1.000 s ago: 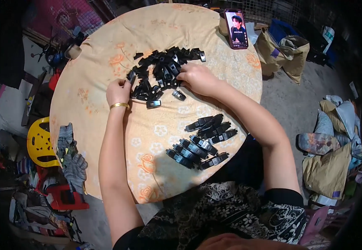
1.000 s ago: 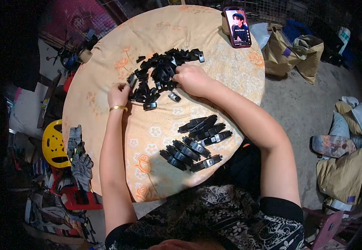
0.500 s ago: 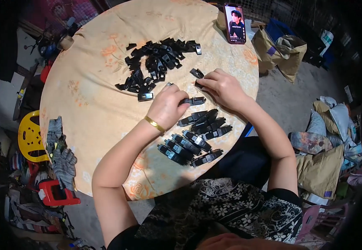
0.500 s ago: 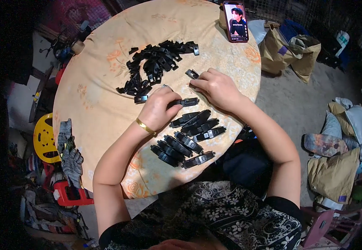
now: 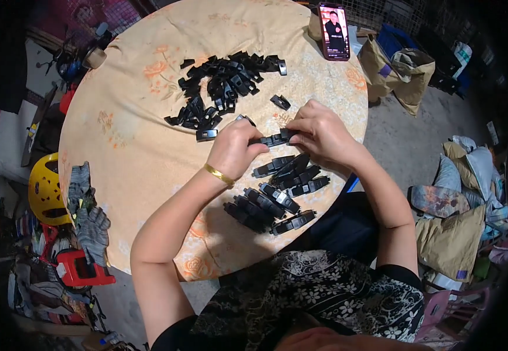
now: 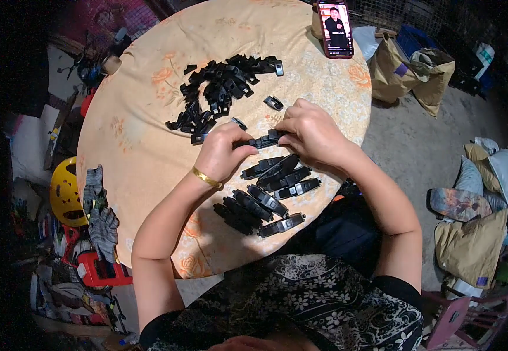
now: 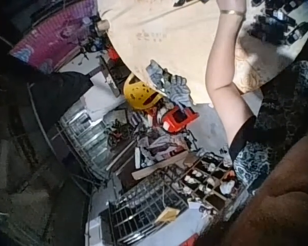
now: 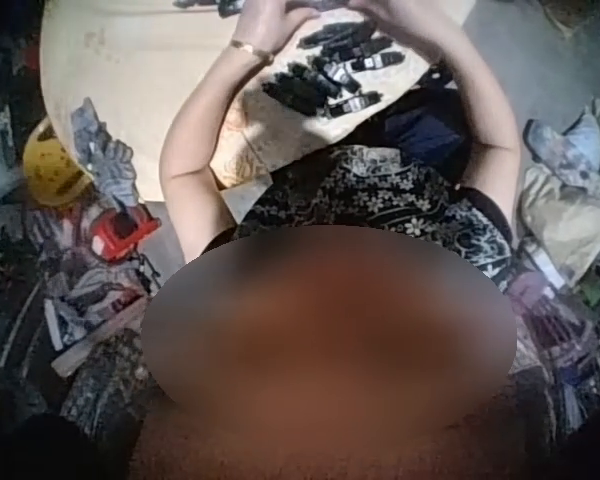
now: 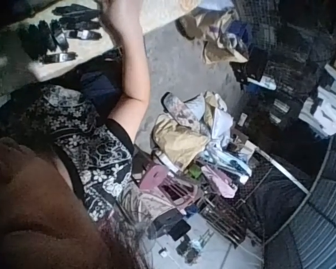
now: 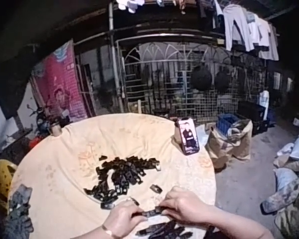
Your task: The person assembles black plastic buckle components by hand on a table.
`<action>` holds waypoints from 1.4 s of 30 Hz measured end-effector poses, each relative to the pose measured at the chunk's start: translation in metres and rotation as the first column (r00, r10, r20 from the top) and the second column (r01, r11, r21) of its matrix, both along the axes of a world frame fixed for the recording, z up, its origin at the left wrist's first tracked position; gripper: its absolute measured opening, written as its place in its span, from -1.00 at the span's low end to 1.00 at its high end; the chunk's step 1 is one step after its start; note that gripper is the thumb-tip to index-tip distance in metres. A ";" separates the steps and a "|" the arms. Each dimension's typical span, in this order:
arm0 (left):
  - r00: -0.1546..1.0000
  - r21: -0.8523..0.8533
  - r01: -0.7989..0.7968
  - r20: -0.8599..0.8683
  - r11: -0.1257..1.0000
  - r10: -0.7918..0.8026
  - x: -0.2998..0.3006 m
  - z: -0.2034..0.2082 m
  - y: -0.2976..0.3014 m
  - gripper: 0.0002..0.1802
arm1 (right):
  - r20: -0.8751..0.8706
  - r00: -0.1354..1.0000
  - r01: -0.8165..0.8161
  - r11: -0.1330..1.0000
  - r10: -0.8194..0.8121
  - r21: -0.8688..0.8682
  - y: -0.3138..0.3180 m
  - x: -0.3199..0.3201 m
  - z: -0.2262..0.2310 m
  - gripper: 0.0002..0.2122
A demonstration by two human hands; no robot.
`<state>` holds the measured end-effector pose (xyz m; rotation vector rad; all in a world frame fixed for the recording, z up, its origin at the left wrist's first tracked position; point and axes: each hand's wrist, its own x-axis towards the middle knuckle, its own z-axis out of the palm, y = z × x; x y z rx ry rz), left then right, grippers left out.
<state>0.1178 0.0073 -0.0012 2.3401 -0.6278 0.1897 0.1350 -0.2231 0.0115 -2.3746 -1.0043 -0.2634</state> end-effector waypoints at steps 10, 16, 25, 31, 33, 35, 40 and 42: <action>0.937 -0.005 0.285 -0.212 0.959 -0.279 0.010 0.018 0.004 -0.78 | -0.073 0.970 -0.221 0.968 0.231 0.122 0.004 0.002 -0.007 -0.77; 0.720 0.254 -0.636 0.534 0.729 0.443 0.065 0.014 0.083 -0.70 | 0.029 0.998 0.046 0.987 -0.052 0.155 0.006 0.019 -0.004 -0.74; 0.764 0.249 -0.643 0.146 0.724 0.629 0.073 0.009 0.106 -0.75 | 0.100 0.986 0.139 0.990 -0.134 -0.041 0.020 0.051 -0.026 -0.71; 0.968 0.035 -0.160 0.200 0.987 0.150 0.032 0.031 0.044 -0.84 | -0.306 0.951 0.114 0.969 -0.042 0.218 0.003 0.019 -0.009 -0.75; 0.989 0.154 0.057 0.129 0.986 -0.077 0.010 0.022 0.010 -0.85 | -0.365 0.931 0.109 0.964 -0.013 0.243 -0.001 0.016 -0.011 -0.75; 0.979 0.168 0.108 0.151 0.980 -0.134 -0.004 0.008 -0.012 -0.86 | -0.434 0.899 0.107 0.934 0.056 0.342 -0.006 0.016 -0.015 -0.76; 0.989 0.077 0.053 0.132 0.996 -0.063 -0.005 -0.002 -0.014 -0.83 | -0.681 0.718 0.096 0.947 0.147 0.306 -0.003 0.006 -0.005 -0.81; 0.990 0.064 0.048 0.129 0.997 -0.056 -0.006 -0.002 -0.014 -0.82 | -0.423 0.894 -0.045 0.970 0.146 0.240 -0.003 0.004 -0.012 -0.80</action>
